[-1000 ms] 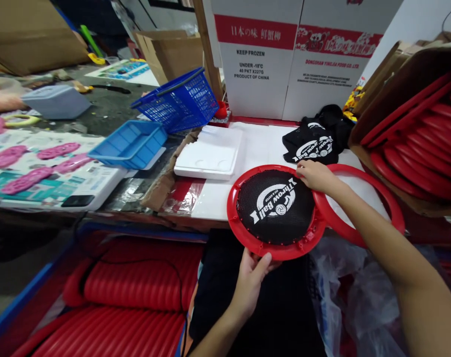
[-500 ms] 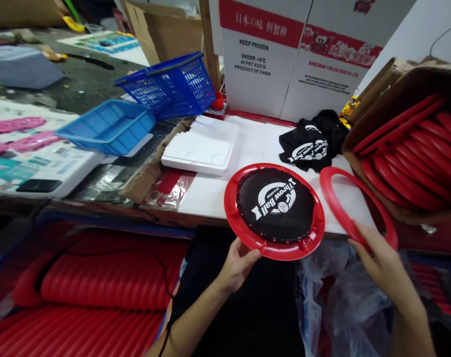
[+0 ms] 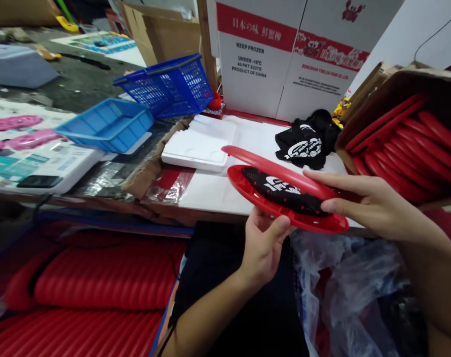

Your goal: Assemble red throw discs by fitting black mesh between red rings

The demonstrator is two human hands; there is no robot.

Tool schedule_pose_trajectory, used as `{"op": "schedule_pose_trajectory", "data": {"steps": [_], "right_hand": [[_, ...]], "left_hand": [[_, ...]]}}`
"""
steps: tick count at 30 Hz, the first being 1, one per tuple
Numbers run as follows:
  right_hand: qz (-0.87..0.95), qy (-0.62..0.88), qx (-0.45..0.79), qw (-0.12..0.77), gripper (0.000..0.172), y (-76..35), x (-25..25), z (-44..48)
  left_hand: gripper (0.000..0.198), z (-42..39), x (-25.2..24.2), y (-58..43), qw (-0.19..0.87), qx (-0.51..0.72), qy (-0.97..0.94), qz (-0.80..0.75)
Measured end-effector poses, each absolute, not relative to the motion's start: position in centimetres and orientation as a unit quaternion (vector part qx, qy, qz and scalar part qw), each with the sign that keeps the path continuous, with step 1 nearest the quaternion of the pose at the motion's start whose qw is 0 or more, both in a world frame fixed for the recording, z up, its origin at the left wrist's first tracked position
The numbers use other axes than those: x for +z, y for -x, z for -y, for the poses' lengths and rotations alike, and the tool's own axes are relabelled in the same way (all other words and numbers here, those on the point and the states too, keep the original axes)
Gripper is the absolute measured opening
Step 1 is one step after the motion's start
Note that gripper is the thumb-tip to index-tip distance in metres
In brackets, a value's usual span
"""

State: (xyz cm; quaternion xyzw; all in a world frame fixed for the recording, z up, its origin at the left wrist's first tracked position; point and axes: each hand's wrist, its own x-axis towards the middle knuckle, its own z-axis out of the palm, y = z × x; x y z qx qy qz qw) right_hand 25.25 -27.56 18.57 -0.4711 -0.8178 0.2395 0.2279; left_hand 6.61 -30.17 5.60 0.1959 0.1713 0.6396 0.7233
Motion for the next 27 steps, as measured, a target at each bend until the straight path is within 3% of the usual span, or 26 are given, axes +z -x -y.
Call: {"op": "schedule_pose_trajectory", "data": {"steps": [4,9,19,27], "right_hand": [[0.817,0.457,0.262,0.234,0.048,-24.4,19.1,28.3],[0.823,0.469,0.207,0.246,0.038,-25.8,19.0,29.8],[0.796,0.402,0.266,0.366,0.051,-30.3,13.8,32.8],[0.824,0.38,0.269,0.322,0.053,-30.1,14.0,33.2]], "left_hand": [[0.048,30.9,6.4,-6.4,0.717,0.642,-0.193,-0.195],[0.049,31.1,6.6,-5.9,0.714,0.643,-0.195,-0.197],[0.041,31.7,7.4,-4.2,0.729,0.628,-0.193,-0.195],[0.039,31.8,8.0,-4.8,0.728,0.619,-0.212,-0.206]]}}
